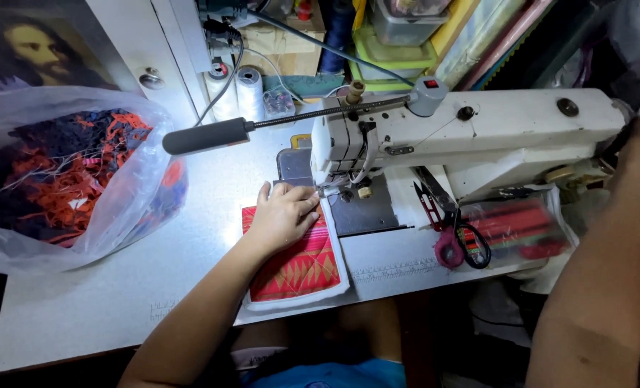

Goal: Sewing fabric pieces together using an industrial sewing machine and trimming them with scissors.

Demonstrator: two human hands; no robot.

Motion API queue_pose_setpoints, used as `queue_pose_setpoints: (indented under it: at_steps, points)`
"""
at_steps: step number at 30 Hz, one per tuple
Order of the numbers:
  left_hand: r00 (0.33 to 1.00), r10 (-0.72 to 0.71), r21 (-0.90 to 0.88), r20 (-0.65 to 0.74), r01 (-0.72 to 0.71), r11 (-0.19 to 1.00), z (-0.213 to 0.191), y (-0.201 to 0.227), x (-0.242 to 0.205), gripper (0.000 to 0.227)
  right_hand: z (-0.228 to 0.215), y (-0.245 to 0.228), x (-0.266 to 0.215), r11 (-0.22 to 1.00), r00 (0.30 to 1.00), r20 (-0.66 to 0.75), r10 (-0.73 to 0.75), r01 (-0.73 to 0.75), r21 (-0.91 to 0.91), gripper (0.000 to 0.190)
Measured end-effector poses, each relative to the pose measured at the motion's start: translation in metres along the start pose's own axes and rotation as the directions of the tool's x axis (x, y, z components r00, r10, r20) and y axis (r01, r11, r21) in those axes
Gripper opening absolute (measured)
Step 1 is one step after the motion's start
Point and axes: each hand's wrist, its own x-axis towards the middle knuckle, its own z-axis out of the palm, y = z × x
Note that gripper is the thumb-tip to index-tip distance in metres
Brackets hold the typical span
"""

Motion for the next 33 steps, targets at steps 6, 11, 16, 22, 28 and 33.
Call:
queue_pose_setpoints:
  at_steps: [6, 11, 16, 22, 28, 33]
  points:
    - [0.998, 0.029, 0.013, -0.064, -0.028, 1.000, 0.003, -0.002, 0.000, 0.039, 0.006, 0.082, 0.059, 0.793, 0.843, -0.190, -0.504, 0.538, 0.284, 0.029]
    - [0.994, 0.056, 0.017, -0.089, -0.055, 0.998, 0.000, -0.002, 0.004, 0.040, 0.025, 0.074, -0.014, 0.589, 0.768, -0.180, -0.614, 0.598, 0.543, 0.025]
    - [0.946, 0.169, 0.050, -0.278, -0.162, 0.986, 0.013, -0.006, 0.002, 0.032, 0.003, 0.078, -0.077, 0.484, 0.434, -0.219, -0.874, 0.824, -0.294, 0.044]
    - [0.974, 0.120, 0.083, -0.193, -0.106, 0.991, 0.015, -0.009, 0.002, 0.038, 0.024, 0.105, -0.210, 0.116, 0.182, 0.151, -0.972, 0.922, -0.369, 0.044]
    - [0.961, 0.186, 0.163, -0.206, -0.154, 0.975, 0.017, -0.013, 0.002, 0.035, 0.029, 0.112, -0.219, 0.176, 0.267, 0.245, -0.932, 0.924, -0.339, 0.055]
    - [0.967, 0.197, 0.173, -0.163, -0.169, 0.970, 0.018, -0.016, 0.001, 0.039, 0.031, 0.123, -0.212, 0.207, 0.284, 0.237, -0.929, 0.931, -0.301, 0.054]
